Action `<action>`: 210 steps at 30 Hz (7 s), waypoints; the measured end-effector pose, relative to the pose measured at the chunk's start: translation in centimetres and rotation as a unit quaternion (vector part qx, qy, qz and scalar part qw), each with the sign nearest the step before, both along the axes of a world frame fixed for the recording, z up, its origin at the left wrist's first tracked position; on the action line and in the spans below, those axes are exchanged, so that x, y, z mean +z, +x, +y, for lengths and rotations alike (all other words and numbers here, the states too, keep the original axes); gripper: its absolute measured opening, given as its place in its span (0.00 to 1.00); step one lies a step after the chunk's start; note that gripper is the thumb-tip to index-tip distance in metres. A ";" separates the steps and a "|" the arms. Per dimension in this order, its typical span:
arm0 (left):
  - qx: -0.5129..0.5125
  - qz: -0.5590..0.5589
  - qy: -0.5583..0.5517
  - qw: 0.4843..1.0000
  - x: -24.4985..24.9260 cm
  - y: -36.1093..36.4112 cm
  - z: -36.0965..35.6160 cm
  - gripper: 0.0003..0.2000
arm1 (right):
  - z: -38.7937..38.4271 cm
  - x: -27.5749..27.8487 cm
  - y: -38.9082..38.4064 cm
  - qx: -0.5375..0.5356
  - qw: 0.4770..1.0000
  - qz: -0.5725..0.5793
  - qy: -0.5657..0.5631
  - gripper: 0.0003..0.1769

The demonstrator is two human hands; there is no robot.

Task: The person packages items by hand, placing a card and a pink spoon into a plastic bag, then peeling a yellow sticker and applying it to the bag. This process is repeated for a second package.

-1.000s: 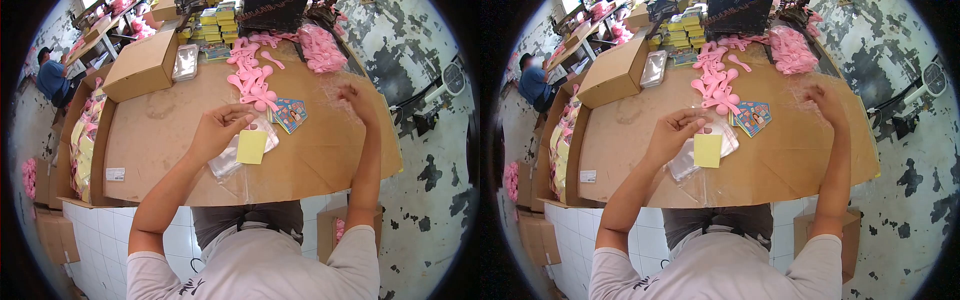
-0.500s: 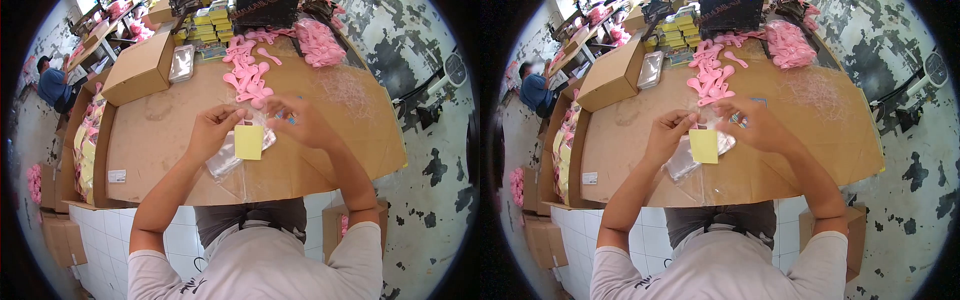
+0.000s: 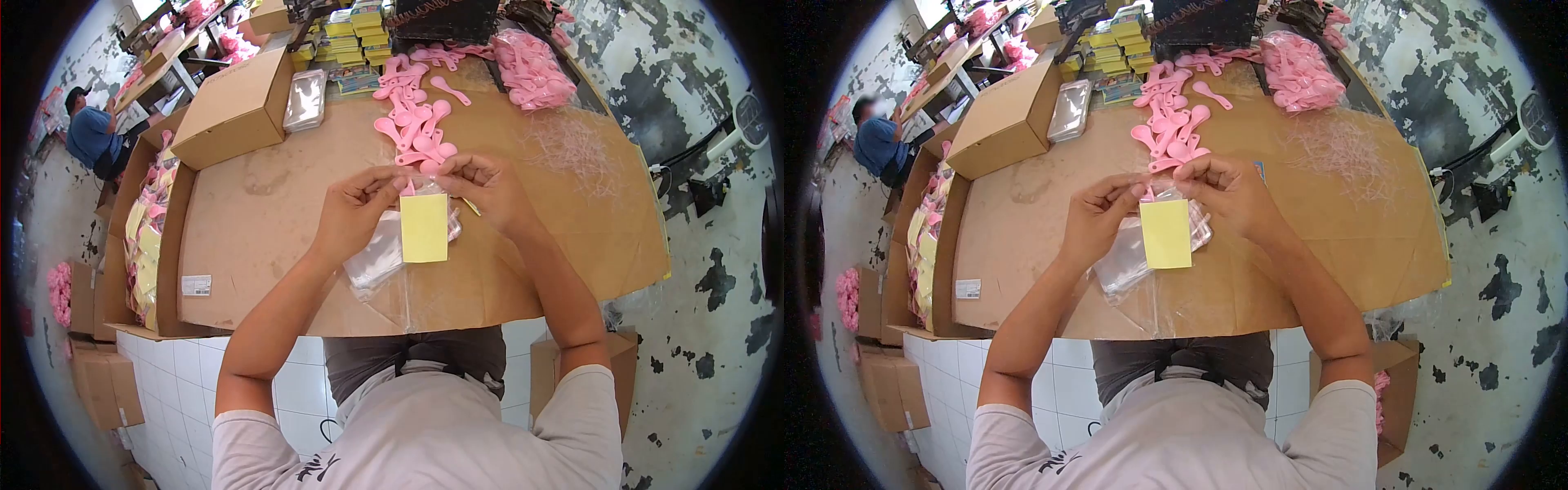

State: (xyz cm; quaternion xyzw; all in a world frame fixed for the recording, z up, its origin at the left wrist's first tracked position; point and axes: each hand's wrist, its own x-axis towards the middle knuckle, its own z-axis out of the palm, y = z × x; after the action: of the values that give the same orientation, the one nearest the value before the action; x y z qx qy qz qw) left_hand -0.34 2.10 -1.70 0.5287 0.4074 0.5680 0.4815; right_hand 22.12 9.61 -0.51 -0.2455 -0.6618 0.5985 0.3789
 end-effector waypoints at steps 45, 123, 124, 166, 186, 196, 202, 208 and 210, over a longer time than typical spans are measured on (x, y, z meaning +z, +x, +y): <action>0.305 -0.339 0.132 0.880 3.2 -18.7 -9.4 0.26 | 4.0 -1.0 6.5 -0.119 0.851 -0.348 0.374 0.18; -0.043 0.126 -0.008 0.991 -2.2 0.3 1.3 0.24 | -0.4 -2.9 -0.4 -0.088 0.982 -0.070 0.149 0.11; -0.036 0.115 -0.004 0.993 -2.2 0.4 1.3 0.23 | -0.3 -2.9 -0.6 -0.087 0.989 -0.054 0.110 0.12; -0.103 0.072 -0.056 0.990 -1.1 -0.1 0.7 0.27 | -0.1 -2.8 -0.4 -0.041 0.990 -0.090 0.103 0.10; -0.046 0.071 -0.094 0.992 -0.5 -1.0 1.0 0.22 | 3.7 1.5 1.7 -0.171 0.936 -0.223 0.212 0.10; -0.083 0.087 -0.110 0.987 0.1 -0.4 0.5 0.20 | 2.6 2.2 2.1 -0.037 0.940 -0.198 0.275 0.11; -0.092 0.135 -0.065 0.984 -2.3 -0.4 1.1 0.17 | 0.3 1.7 -0.8 -0.033 0.948 -0.120 0.293 0.21; -0.100 0.043 -0.039 0.993 -2.0 0.2 1.0 0.18 | 0.6 2.0 -1.4 -0.004 0.998 0.042 0.044 0.25; -0.099 0.077 -0.067 0.990 -1.3 -0.1 0.8 0.19 | 0.7 2.9 -0.8 -0.004 1.000 -0.001 0.022 0.24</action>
State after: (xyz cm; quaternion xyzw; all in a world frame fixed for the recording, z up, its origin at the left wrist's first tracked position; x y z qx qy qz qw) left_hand -0.48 2.90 -3.04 0.5750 0.4267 0.4462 0.5369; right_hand 21.31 10.35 2.36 -0.2404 -0.6742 0.5821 0.3858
